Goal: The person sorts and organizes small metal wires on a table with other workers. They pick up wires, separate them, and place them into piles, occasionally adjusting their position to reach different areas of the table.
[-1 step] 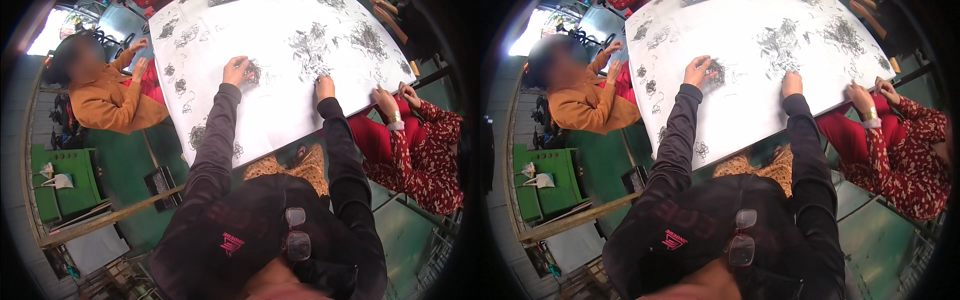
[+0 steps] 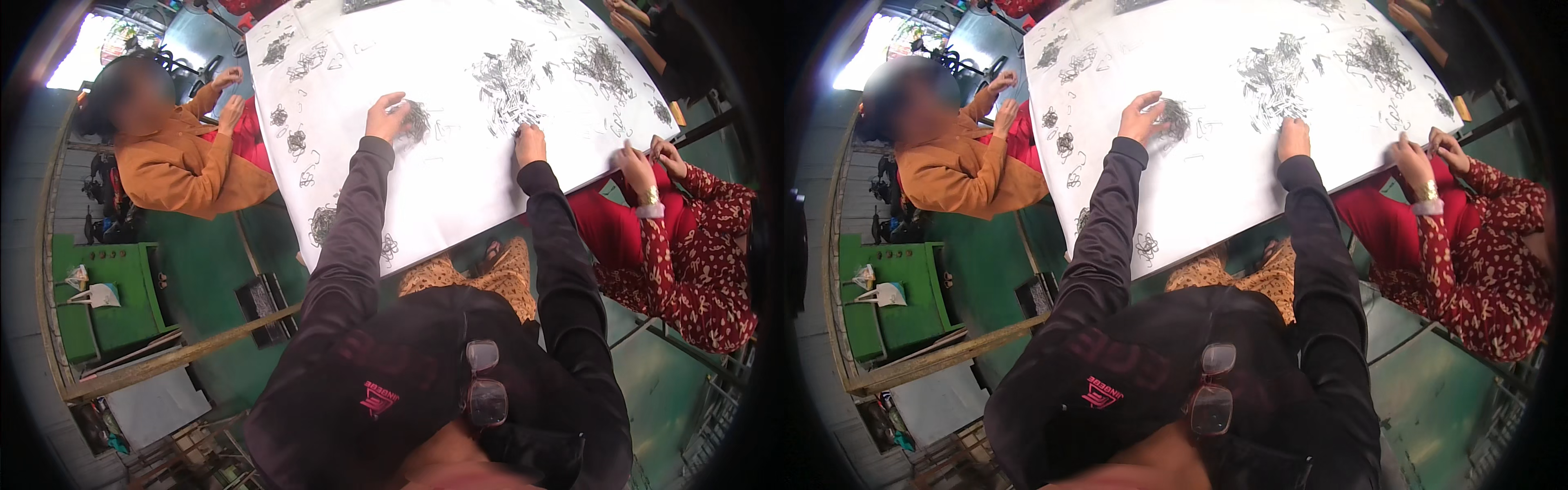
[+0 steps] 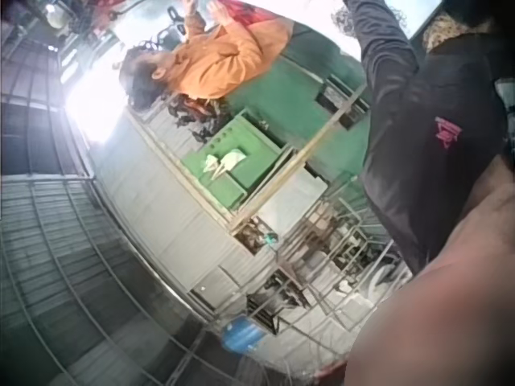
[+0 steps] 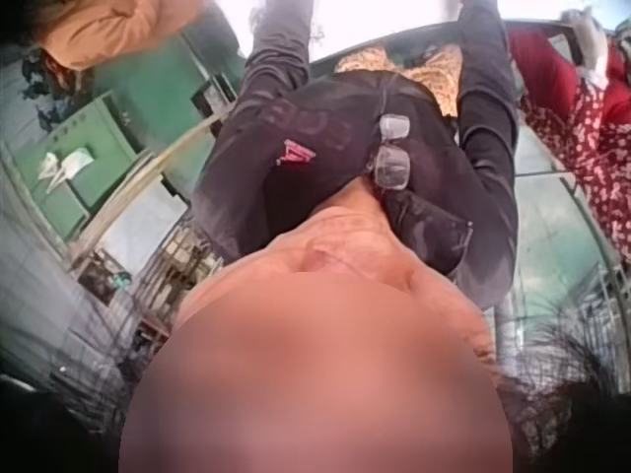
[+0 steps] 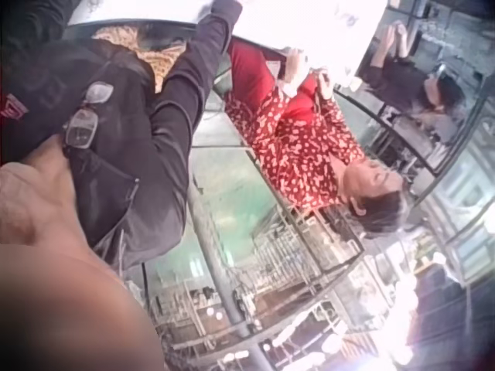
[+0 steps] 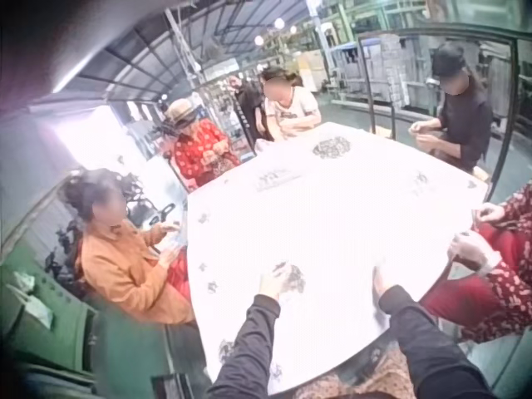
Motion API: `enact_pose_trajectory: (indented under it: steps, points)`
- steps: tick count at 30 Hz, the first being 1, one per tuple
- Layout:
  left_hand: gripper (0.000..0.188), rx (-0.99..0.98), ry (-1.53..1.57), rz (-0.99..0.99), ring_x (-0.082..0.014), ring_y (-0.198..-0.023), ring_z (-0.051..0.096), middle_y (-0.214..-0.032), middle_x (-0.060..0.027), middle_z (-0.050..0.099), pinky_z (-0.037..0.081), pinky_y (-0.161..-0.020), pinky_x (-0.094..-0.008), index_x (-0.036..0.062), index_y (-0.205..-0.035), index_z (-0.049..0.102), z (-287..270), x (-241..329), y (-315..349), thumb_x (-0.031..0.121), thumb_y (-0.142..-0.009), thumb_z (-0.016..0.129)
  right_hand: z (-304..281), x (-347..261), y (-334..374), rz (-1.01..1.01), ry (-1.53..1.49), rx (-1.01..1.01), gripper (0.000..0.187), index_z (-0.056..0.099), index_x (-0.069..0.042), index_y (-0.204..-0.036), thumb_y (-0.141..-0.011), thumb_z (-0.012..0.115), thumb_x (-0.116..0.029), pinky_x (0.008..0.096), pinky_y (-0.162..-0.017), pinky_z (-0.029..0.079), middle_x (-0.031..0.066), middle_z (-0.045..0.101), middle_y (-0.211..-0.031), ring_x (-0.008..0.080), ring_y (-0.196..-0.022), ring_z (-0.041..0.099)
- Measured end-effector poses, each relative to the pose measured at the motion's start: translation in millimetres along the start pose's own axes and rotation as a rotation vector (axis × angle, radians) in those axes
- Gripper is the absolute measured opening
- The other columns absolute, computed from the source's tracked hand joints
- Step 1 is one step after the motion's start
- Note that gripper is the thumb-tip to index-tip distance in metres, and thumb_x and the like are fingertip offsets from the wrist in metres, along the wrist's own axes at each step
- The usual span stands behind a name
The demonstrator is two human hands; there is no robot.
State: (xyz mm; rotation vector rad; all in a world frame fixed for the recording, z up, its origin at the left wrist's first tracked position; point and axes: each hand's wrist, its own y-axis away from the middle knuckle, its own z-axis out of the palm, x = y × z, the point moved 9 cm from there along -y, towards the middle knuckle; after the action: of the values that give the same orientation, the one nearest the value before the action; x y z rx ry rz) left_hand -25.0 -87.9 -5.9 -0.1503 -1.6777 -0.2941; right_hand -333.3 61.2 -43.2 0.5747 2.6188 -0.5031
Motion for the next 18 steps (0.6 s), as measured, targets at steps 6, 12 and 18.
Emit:
enact_pose_trajectory:
  steps: [6,12,18]
  points:
    - [0.019,0.024,-0.837,0.314,-0.0297,-0.094,0.066,-0.098,-0.0119,0.07,0.051,-0.085,-0.0383,0.0112,-0.096,0.074,21,30,33,0.016,-0.078,0.073,10,6,-4,0.006,-0.078,-0.075,0.012,0.065,0.001,-0.084,-0.074,0.059,0.004,0.0459,-0.078,0.048,0.0235,0.064,-0.087,0.0392,-0.088,0.062]
    - [0.013,-0.127,-1.136,0.357,-0.0335,-0.084,0.063,-0.086,-0.0139,0.065,0.05,-0.076,-0.0434,0.0089,-0.085,0.073,68,-21,79,0.02,-0.079,0.07,-9,6,20,-0.064,-0.122,0.047,0.015,0.064,0.006,-0.079,-0.071,0.052,0.009,0.0493,-0.08,0.048,0.0308,0.058,-0.094,0.046,-0.09,0.058]
    - [0.015,0.071,-1.344,0.475,-0.033,-0.084,0.06,-0.083,-0.0139,0.058,0.05,-0.073,-0.044,0.0031,-0.095,0.06,70,-32,102,0.013,-0.084,0.061,-5,-9,33,-0.069,0.045,-0.011,0.013,0.063,0.006,-0.083,-0.075,0.054,0.007,0.0428,-0.08,0.053,0.026,0.058,-0.098,0.04,-0.096,0.057]
